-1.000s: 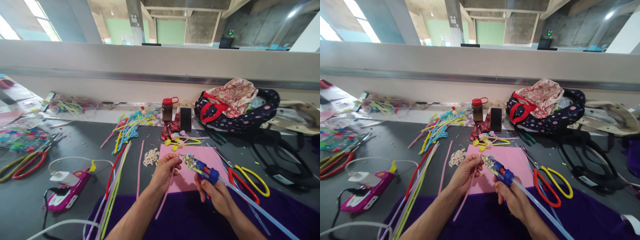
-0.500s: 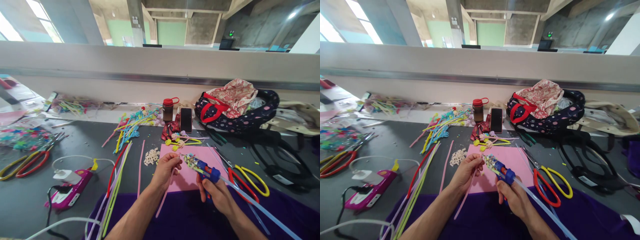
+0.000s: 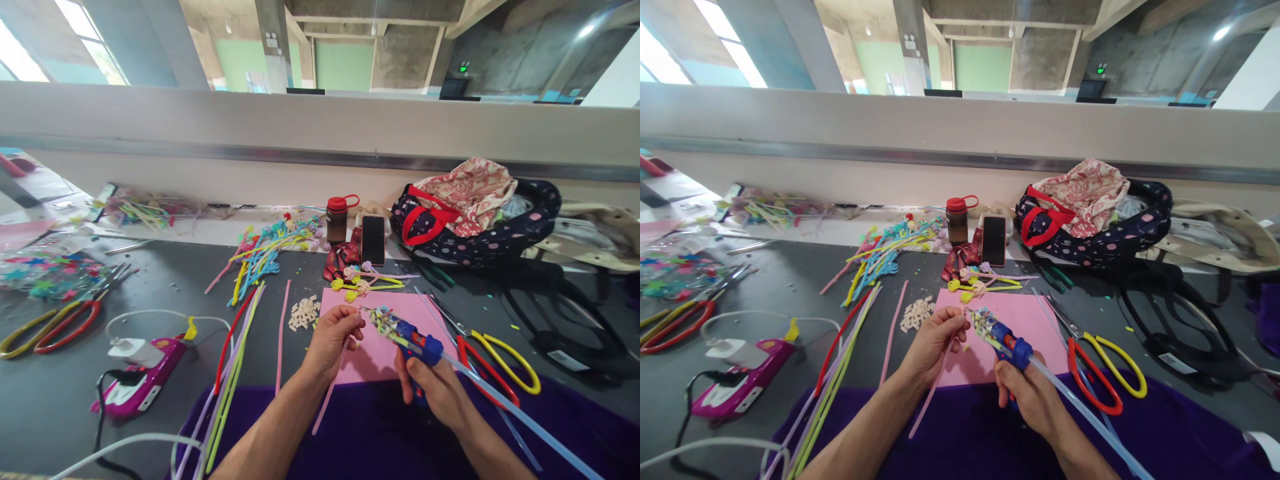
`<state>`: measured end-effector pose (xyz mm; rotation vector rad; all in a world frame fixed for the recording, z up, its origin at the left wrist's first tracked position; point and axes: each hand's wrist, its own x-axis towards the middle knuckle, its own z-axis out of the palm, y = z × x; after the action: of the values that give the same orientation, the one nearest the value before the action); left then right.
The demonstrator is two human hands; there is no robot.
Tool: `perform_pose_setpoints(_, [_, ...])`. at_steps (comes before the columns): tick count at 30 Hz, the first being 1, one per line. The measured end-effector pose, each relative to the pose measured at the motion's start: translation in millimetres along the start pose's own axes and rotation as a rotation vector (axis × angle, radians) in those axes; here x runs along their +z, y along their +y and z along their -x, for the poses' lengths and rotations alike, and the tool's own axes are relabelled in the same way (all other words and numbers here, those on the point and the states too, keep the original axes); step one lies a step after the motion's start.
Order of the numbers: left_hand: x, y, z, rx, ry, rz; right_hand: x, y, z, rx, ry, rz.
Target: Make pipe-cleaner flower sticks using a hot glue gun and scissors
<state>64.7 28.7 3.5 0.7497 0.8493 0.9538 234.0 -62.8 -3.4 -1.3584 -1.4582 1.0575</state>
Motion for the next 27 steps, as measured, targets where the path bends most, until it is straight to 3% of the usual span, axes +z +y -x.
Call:
perform_pose_setpoints(17, [-1, 0, 0, 0.037, 0.012, -0.016, -2, -1, 1, -0.007, -0.043, 0.023])
perform_pose_setpoints(27, [0, 0, 1, 0.045, -0.015, -0.006, -2, -12, -6, 0.133, -0.062, -0.456])
